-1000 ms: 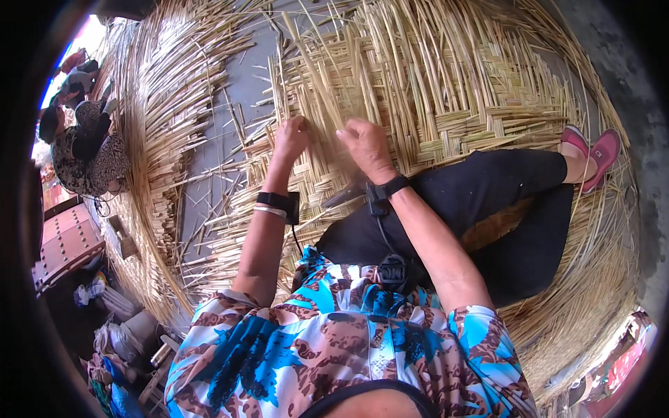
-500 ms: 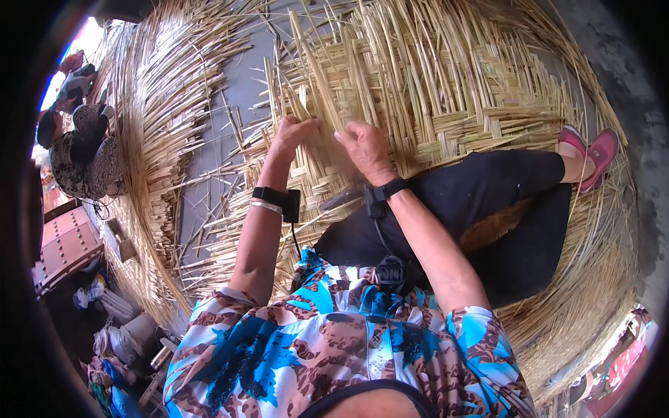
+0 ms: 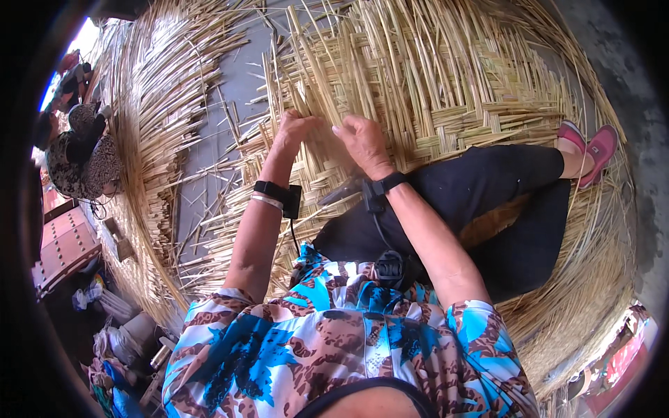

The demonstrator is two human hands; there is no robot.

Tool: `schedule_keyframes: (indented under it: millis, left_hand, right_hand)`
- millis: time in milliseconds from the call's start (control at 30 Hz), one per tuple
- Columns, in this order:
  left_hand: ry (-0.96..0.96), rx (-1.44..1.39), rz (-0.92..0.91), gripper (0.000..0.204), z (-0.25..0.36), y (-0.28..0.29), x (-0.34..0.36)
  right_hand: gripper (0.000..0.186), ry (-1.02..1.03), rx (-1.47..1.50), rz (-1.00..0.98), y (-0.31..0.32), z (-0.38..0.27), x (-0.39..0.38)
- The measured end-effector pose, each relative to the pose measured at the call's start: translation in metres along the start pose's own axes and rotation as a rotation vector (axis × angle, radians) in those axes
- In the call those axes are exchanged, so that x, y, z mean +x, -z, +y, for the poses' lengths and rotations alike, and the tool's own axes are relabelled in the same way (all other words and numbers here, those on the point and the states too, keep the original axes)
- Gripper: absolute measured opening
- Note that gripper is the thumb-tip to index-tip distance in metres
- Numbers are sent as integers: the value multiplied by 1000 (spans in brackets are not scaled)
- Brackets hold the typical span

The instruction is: The recorder is weaving together thin strips of dried bamboo or straw to create a large floor mat.

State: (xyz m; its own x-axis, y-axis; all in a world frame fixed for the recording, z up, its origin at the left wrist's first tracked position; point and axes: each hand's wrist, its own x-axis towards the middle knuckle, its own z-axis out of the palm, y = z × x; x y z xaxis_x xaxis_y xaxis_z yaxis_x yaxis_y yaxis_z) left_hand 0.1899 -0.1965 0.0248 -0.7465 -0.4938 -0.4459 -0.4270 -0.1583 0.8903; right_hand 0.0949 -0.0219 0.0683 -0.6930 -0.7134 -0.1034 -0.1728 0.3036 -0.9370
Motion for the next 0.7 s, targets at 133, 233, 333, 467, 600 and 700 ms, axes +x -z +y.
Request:
schedule_keyframes:
  millis: [133, 233, 333, 467, 600, 700]
  left_hand:
    - [20, 259, 194, 14, -5, -3, 9]
    - [42, 392, 188, 15, -3, -1, 11]
    - [76, 233, 34, 15, -2, 2, 11]
    - [-96, 382, -6, 16, 0, 1, 8]
    - [-84, 61, 12, 16, 9, -2, -4]
    - [23, -112, 36, 15, 20, -4, -15]
  right_hand:
    - [26, 57, 75, 25, -1, -2, -1]
    - [26, 51, 87, 21, 0, -1, -2]
    - [26, 7, 29, 9, 1, 1, -2]
    - [27, 15, 69, -3, 1, 1, 0]
    - [29, -40, 73, 8, 1, 1, -2]
    - [29, -28, 91, 18, 2, 1, -3]
